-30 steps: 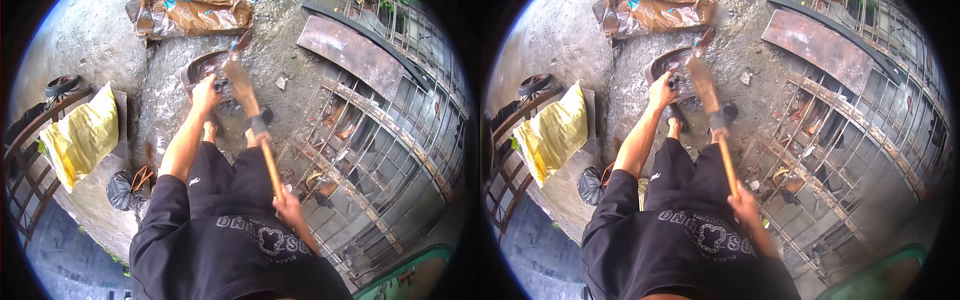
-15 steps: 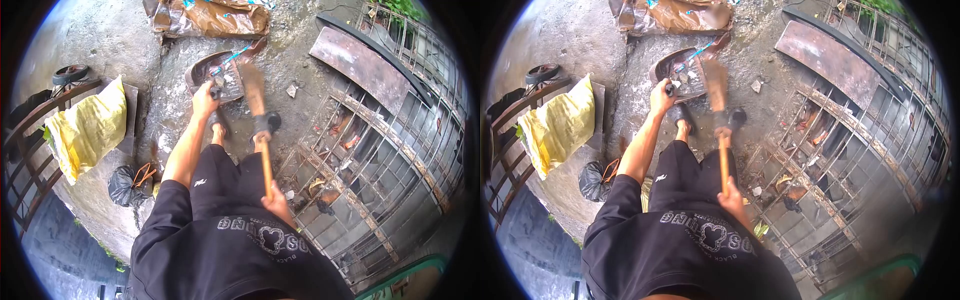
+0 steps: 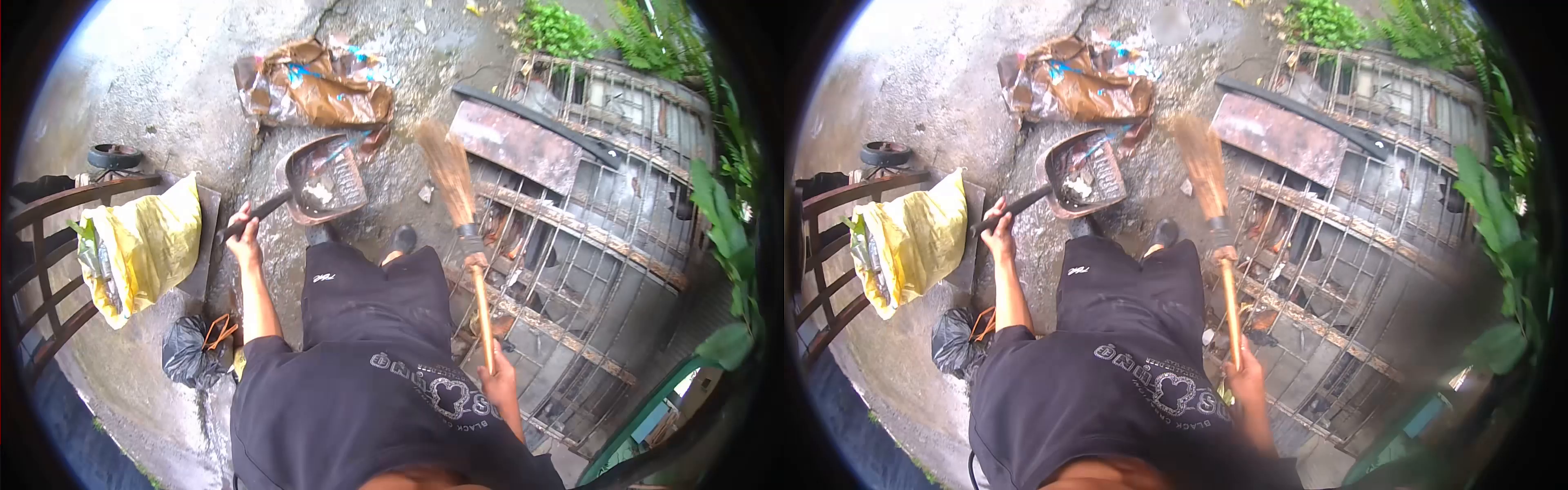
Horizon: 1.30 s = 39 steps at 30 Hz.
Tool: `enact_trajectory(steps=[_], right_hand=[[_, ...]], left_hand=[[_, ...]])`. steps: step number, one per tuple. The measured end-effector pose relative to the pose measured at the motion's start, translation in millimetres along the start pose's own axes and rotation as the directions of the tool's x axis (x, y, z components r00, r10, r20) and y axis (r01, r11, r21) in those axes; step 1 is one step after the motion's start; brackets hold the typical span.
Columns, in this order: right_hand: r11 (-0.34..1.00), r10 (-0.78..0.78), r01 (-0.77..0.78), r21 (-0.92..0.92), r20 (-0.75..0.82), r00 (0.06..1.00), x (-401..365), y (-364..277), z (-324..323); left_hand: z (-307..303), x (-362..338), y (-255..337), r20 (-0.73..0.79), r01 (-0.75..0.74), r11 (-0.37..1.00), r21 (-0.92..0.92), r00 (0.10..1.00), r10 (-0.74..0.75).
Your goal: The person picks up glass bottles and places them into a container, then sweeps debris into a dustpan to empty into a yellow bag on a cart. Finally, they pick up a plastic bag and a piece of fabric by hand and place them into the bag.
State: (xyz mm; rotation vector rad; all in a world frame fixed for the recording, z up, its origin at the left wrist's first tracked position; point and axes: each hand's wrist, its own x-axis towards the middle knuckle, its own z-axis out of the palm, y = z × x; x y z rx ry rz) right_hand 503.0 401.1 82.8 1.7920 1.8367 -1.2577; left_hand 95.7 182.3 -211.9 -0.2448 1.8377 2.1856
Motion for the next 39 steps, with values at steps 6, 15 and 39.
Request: enact_trajectory(steps=[6,15,39], right_hand=[[0.977,-0.132,0.159,0.139,-0.185,0.974,53.6,70.1,0.9],[0.987,0.078,-0.043,0.152,-0.231,0.970,128.8,-20.0,4.7],[0.955,0.034,-0.004,0.295,-0.097,0.995,550.3,-178.5,-161.0]], left_hand=[[-17.9,0.3,112.6,-0.221,0.006,0.986,-0.164,0.974,-0.043],[34.9,18.9,228.6,-0.365,-0.130,0.970,-0.206,0.930,0.048],[405.0,333.9,161.7,-0.685,-0.362,0.932,-0.022,0.684,0.249]])
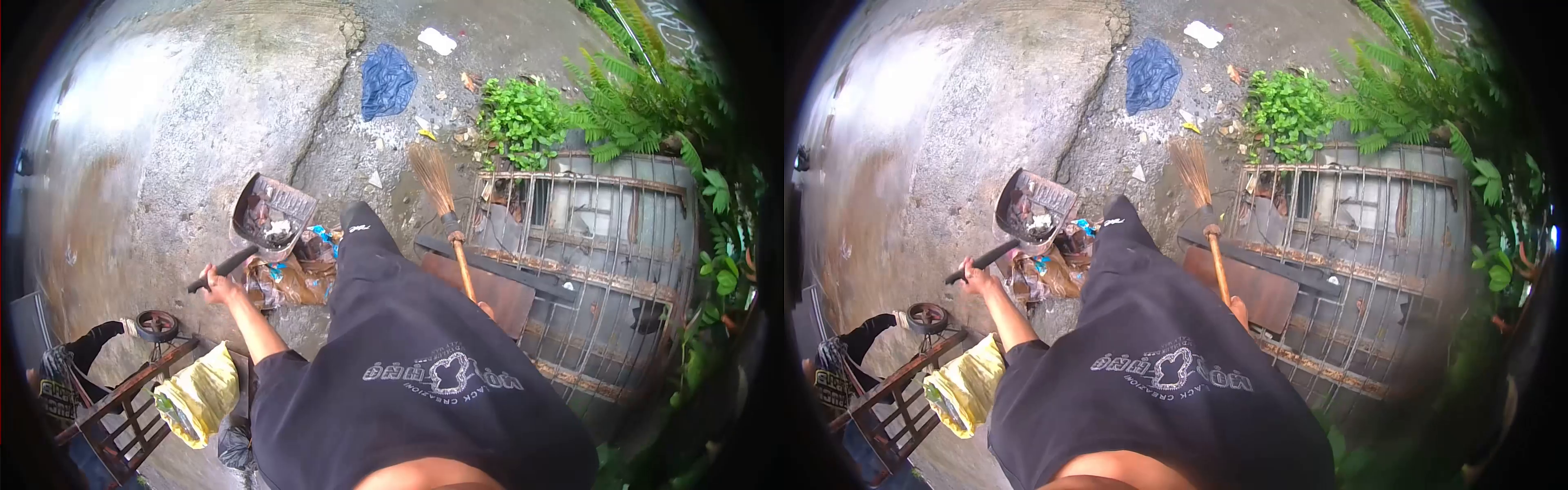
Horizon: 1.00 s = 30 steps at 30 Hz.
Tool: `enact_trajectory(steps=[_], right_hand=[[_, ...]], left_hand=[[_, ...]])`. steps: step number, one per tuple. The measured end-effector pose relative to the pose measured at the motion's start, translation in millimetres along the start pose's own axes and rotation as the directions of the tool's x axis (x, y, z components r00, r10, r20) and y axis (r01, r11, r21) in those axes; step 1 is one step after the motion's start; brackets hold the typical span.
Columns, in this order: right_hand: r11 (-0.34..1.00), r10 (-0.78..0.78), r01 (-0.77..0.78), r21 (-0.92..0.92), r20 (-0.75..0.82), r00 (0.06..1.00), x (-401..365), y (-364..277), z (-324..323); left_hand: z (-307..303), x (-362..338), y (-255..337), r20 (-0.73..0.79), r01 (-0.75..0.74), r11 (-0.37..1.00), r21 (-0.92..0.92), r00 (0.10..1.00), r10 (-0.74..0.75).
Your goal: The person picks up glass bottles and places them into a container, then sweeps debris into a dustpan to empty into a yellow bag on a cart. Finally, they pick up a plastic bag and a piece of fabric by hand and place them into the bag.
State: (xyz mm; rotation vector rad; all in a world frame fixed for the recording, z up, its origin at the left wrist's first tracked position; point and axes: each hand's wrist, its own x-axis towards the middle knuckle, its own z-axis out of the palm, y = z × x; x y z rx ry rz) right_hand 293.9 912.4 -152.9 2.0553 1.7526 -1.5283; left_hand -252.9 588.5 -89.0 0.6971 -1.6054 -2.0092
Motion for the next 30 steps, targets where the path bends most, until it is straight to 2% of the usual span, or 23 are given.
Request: enact_trajectory(steps=[4,5,6,8,11,12,13,14,15,16,18,19,20,21,22,23,24,25,26,27,28,29,30], right_hand=[[0.997,0.008,-0.006,-0.082,0.026,1.000,55.6,-38.8,3.7],[0.995,0.006,-0.004,-0.104,0.023,1.000,66.6,-50.7,4.1],[0.992,0.003,0.000,-0.124,0.023,1.000,77.1,-63.2,3.0],[0.983,-0.003,0.009,-0.183,0.033,0.999,93.7,-84.7,-7.7],[0.937,-0.086,0.105,-0.333,0.071,0.994,113.6,-131.3,-29.5],[0.918,-0.111,0.133,-0.372,0.082,0.990,119.0,-149.1,-36.0],[0.975,0.101,-0.123,-0.183,-0.127,0.987,132.4,-169.6,-34.2],[0.977,0.100,-0.122,-0.176,-0.128,0.987,148.3,-185.4,-42.1],[0.973,0.222,-0.227,-0.034,-0.111,0.969,146.5,-238.7,-48.8],[0.939,0.338,-0.330,0.100,-0.076,0.938,146.1,-292.6,-54.2],[0.939,0.343,-0.344,0.002,-0.101,0.934,175.9,-361.5,-63.4],[0.955,0.289,-0.296,-0.037,-0.127,0.949,201.1,-385.6,-70.0],[0.965,0.230,-0.244,-0.091,-0.141,0.963,233.7,-406.8,-76.5],[0.918,0.079,-0.142,-0.370,-0.181,0.980,288.7,-392.5,-97.0],[0.775,-0.275,0.137,-0.617,-0.133,0.952,352.0,-377.7,-107.5],[0.969,-0.245,0.237,-0.074,-0.127,0.961,428.5,-380.1,-109.3],[0.836,-0.193,0.209,0.507,-0.084,0.977,495.1,-390.0,-102.2],[0.816,-0.520,0.530,-0.232,0.108,0.847,526.9,-442.8,-105.5],[0.615,-0.617,0.598,-0.514,0.158,0.771,525.2,-530.2,-82.7],[0.521,-0.547,0.530,-0.668,0.216,0.809,571.5,-561.7,-70.4],[0.487,-0.536,0.558,-0.672,0.274,0.799,600.2,-587.8,-53.6],[0.463,-0.420,0.522,-0.716,0.341,0.841,618.1,-617.7,-35.6],[0.378,-0.406,0.582,-0.720,0.436,0.803,635.6,-632.2,-23.1]], left_hand=[[89.0,-29.7,-48.0,0.118,-0.047,0.997,0.063,0.992,0.039],[116.6,-42.3,-52.8,0.070,0.094,0.994,0.054,0.993,-0.098],[121.0,-20.0,-113.0,0.134,-0.083,0.988,0.132,0.989,0.066],[176.0,-58.9,-104.8,0.165,-0.046,0.969,0.243,0.986,0.006],[217.0,-65.7,-170.2,0.236,-0.123,0.936,0.329,0.971,0.044],[231.3,-72.3,-177.1,0.284,-0.089,0.934,0.347,0.959,-0.014],[251.5,-85.5,-175.9,0.293,-0.051,0.925,0.377,0.954,-0.067],[268.2,-102.6,-169.8,0.295,-0.020,0.914,0.405,0.949,-0.110],[278.5,-105.8,-183.5,0.344,-0.082,0.854,0.513,0.931,-0.117],[285.3,-109.6,-199.1,0.338,-0.073,0.851,0.521,0.933,-0.126],[301.6,-122.3,-235.6,0.467,-0.192,0.871,0.451,0.883,-0.047],[311.9,-131.6,-248.2,0.386,-0.023,0.859,0.511,0.899,-0.206],[318.0,-143.2,-262.2,0.339,-0.001,0.853,0.521,0.918,-0.206],[323.2,-169.0,-267.0,0.395,-0.099,0.871,0.482,0.912,-0.115],[336.2,-178.0,-280.7,0.441,-0.182,0.871,0.457,0.896,-0.045],[346.0,-186.7,-294.2,0.396,-0.111,0.859,0.500,0.911,-0.113],[354.1,-195.0,-314.3,0.446,-0.163,0.925,0.344,0.895,-0.008],[371.3,-198.9,-328.2,0.412,-0.170,0.913,0.372,0.911,0.002],[376.7,-214.1,-335.2,0.367,-0.148,0.894,0.424,0.930,-0.020],[380.8,-224.0,-336.2,0.357,-0.153,0.840,0.520,0.933,-0.051],[387.7,-231.3,-337.5,0.355,-0.163,0.784,0.599,0.932,-0.078],[392.8,-235.1,-340.6,0.353,-0.149,0.798,0.584,0.932,-0.084],[395.1,-240.1,-343.7,0.356,-0.141,0.818,0.557,0.931,-0.081]])
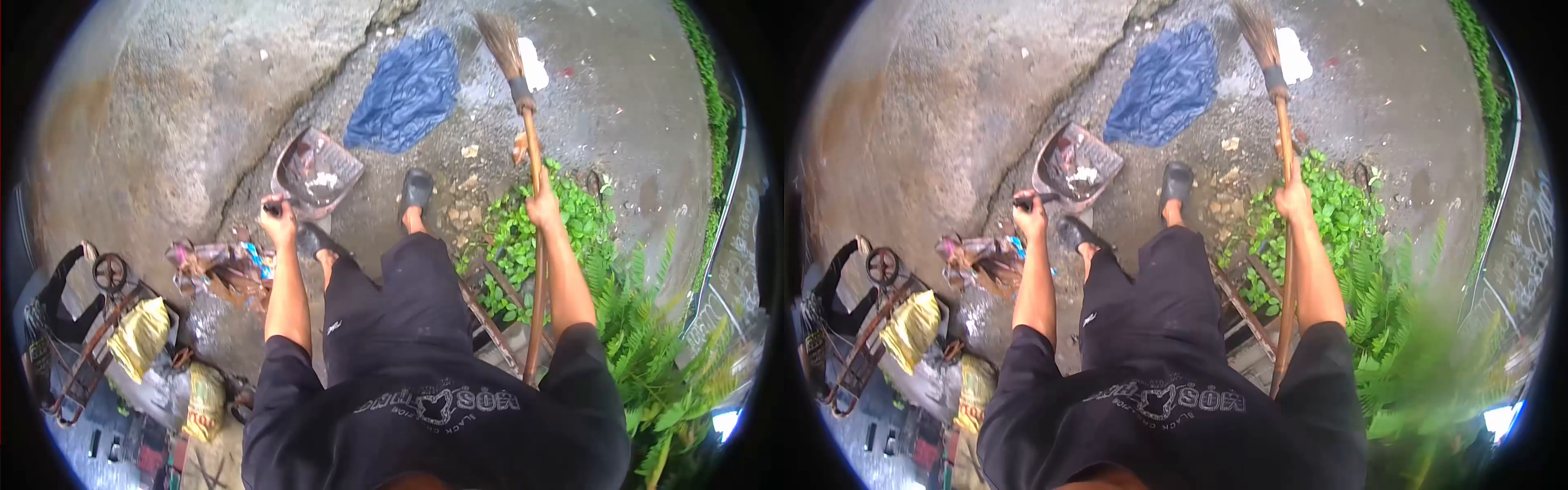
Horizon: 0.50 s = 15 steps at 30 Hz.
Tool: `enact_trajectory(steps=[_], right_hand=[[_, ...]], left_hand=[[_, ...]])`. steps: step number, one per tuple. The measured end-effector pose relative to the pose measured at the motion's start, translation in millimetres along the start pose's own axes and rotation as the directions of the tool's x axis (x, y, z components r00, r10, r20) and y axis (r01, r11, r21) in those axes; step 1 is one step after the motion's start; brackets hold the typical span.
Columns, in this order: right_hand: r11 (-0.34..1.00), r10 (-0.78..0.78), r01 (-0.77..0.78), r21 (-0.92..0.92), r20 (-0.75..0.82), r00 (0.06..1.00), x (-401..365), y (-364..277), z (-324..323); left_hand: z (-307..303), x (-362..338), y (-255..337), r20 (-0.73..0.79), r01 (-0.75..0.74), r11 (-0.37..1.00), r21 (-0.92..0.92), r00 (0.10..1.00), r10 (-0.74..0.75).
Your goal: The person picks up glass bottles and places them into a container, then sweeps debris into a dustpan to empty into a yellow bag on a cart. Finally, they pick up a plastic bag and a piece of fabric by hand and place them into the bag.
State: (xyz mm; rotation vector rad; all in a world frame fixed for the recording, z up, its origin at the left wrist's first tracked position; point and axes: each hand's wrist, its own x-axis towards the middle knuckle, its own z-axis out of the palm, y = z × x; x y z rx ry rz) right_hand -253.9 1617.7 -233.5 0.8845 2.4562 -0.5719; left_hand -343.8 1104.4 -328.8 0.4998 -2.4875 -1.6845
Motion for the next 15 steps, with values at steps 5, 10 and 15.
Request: enact_trajectory(steps=[5,10,15], right_hand=[[0.997,-0.008,-0.026,0.069,0.444,0.896,-41.4,-9.7,37.3],[0.967,0.126,-0.250,0.052,0.757,0.642,-130.7,-38.7,26.4],[0.982,0.041,-0.171,0.078,0.800,0.599,-174.9,-36.0,18.6]], left_hand=[[6.9,-38.9,15.5,0.073,-0.006,0.975,0.220,0.997,-0.010],[18.8,-54.2,26.0,0.157,-0.073,0.950,0.303,0.987,0.025],[27.7,-62.8,27.9,0.177,-0.115,0.929,0.351,0.983,0.054]])
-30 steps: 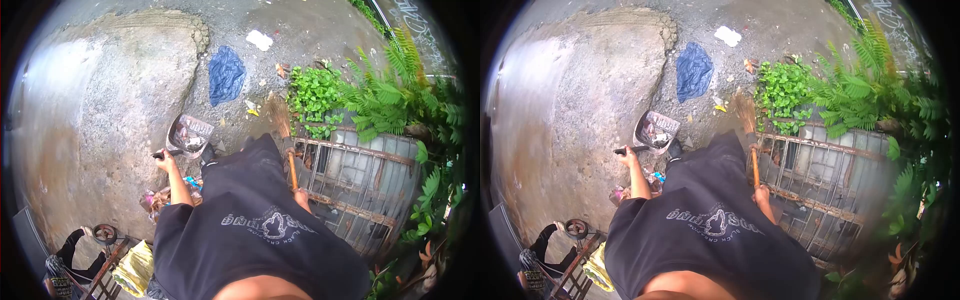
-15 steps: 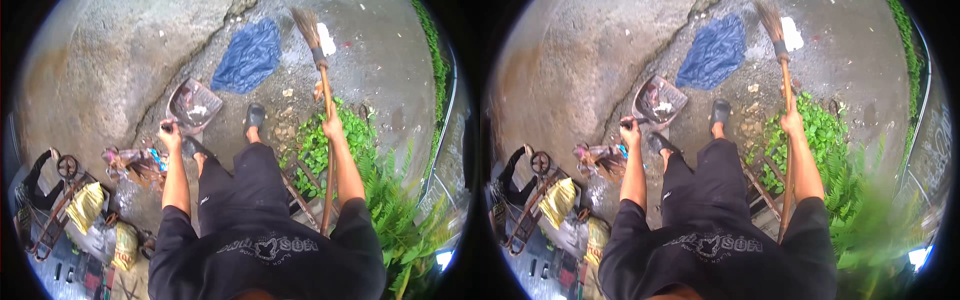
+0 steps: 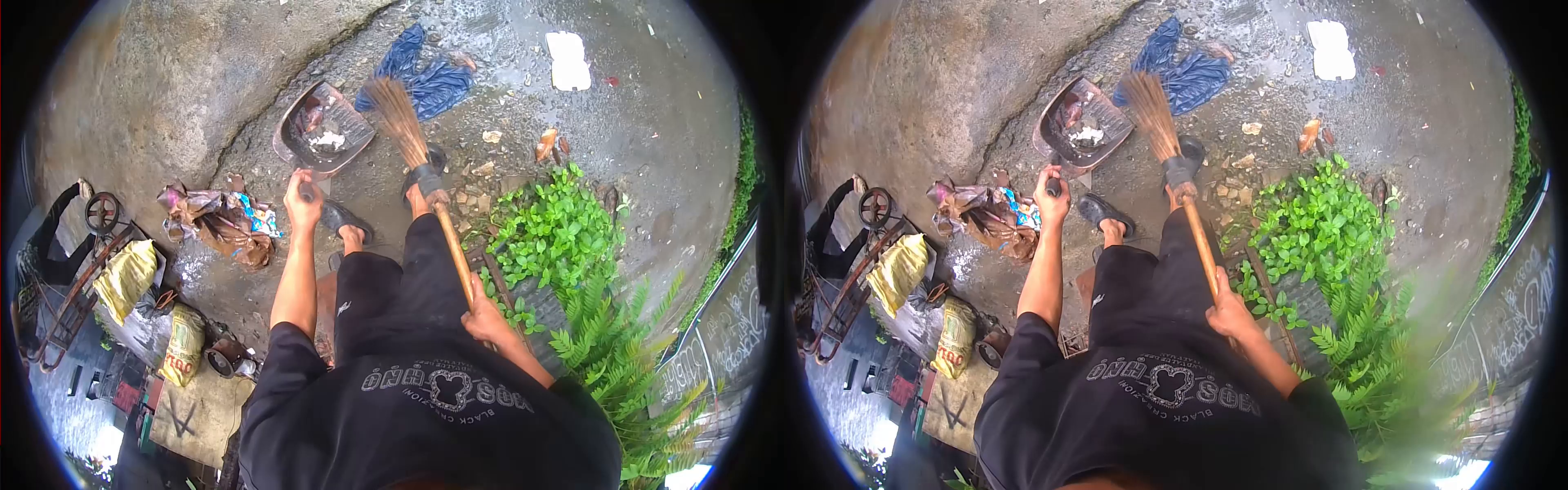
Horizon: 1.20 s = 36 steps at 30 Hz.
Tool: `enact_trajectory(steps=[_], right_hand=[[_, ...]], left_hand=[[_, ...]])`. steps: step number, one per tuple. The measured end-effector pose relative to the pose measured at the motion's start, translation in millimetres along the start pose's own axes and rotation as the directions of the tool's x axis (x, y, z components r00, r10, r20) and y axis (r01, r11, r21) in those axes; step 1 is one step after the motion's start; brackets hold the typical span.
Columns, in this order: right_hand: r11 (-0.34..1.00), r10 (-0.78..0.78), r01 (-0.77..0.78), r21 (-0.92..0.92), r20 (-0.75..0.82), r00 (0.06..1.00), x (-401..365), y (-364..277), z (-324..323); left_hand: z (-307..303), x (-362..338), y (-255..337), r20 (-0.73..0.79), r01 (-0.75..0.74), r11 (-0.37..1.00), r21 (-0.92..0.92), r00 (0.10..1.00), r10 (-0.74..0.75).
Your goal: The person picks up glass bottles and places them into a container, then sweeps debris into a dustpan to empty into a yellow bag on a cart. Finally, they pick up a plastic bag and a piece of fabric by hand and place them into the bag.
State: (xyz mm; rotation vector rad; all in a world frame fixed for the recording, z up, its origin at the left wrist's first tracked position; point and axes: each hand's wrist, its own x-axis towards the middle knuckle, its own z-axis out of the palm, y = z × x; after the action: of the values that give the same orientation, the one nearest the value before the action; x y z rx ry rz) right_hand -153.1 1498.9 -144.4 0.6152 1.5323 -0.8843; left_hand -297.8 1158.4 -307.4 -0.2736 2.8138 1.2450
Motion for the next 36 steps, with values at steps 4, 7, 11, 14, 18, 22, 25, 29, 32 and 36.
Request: enact_trajectory(steps=[4,7,11,14,18,22,25,29,32,36], right_hand=[[0.909,-0.416,0.411,-0.071,-0.241,0.877,-22.9,28.2,-0.7],[0.856,0.155,-0.153,0.495,0.037,0.987,-53.4,12.5,-22.6],[0.970,-0.233,0.238,-0.048,-0.456,0.859,-13.5,-0.4,-61.5],[0.959,-0.248,0.134,-0.249,-0.514,0.821,35.0,-29.1,-102.2],[0.978,-0.093,0.017,-0.210,-0.359,0.929,53.9,-35.1,-82.3],[0.972,0.033,-0.053,-0.230,-0.092,0.995,21.4,-28.0,-7.1],[0.945,0.047,-0.053,-0.322,-0.026,0.999,-9.6,-24.7,25.7],[0.976,-0.107,0.085,-0.198,-0.102,0.989,-50.0,-18.4,41.0],[0.978,-0.171,0.151,-0.141,-0.135,0.976,-91.2,-26.6,44.8],[0.968,0.193,-0.154,0.200,-0.196,0.961,-93.2,-32.6,32.8]], left_hand=[[1.8,-1.1,-11.4,-0.001,0.029,1.000,0.008,1.000,-0.029],[3.4,1.8,-21.2,0.001,0.084,0.996,-0.031,0.996,-0.084],[-6.7,-11.1,-11.0,-0.033,-0.010,0.999,-0.036,0.999,0.009],[-28.1,-35.5,6.5,-0.073,-0.051,0.996,-0.079,0.996,0.045],[-32.1,-49.2,3.6,-0.028,-0.081,0.986,-0.144,0.997,0.078],[-9.1,-26.8,-20.4,-0.061,-0.041,0.992,-0.118,0.998,0.034],[-4.8,-17.0,-33.9,-0.070,-0.010,0.991,-0.134,0.998,0.001],[-17.7,-11.3,-38.0,-0.015,-0.081,0.988,-0.135,0.997,0.080],[-25.8,-12.2,-47.4,0.005,-0.099,0.983,-0.153,0.995,0.101],[-29.8,-17.1,-53.2,0.012,-0.007,0.984,-0.176,1.000,0.009]])
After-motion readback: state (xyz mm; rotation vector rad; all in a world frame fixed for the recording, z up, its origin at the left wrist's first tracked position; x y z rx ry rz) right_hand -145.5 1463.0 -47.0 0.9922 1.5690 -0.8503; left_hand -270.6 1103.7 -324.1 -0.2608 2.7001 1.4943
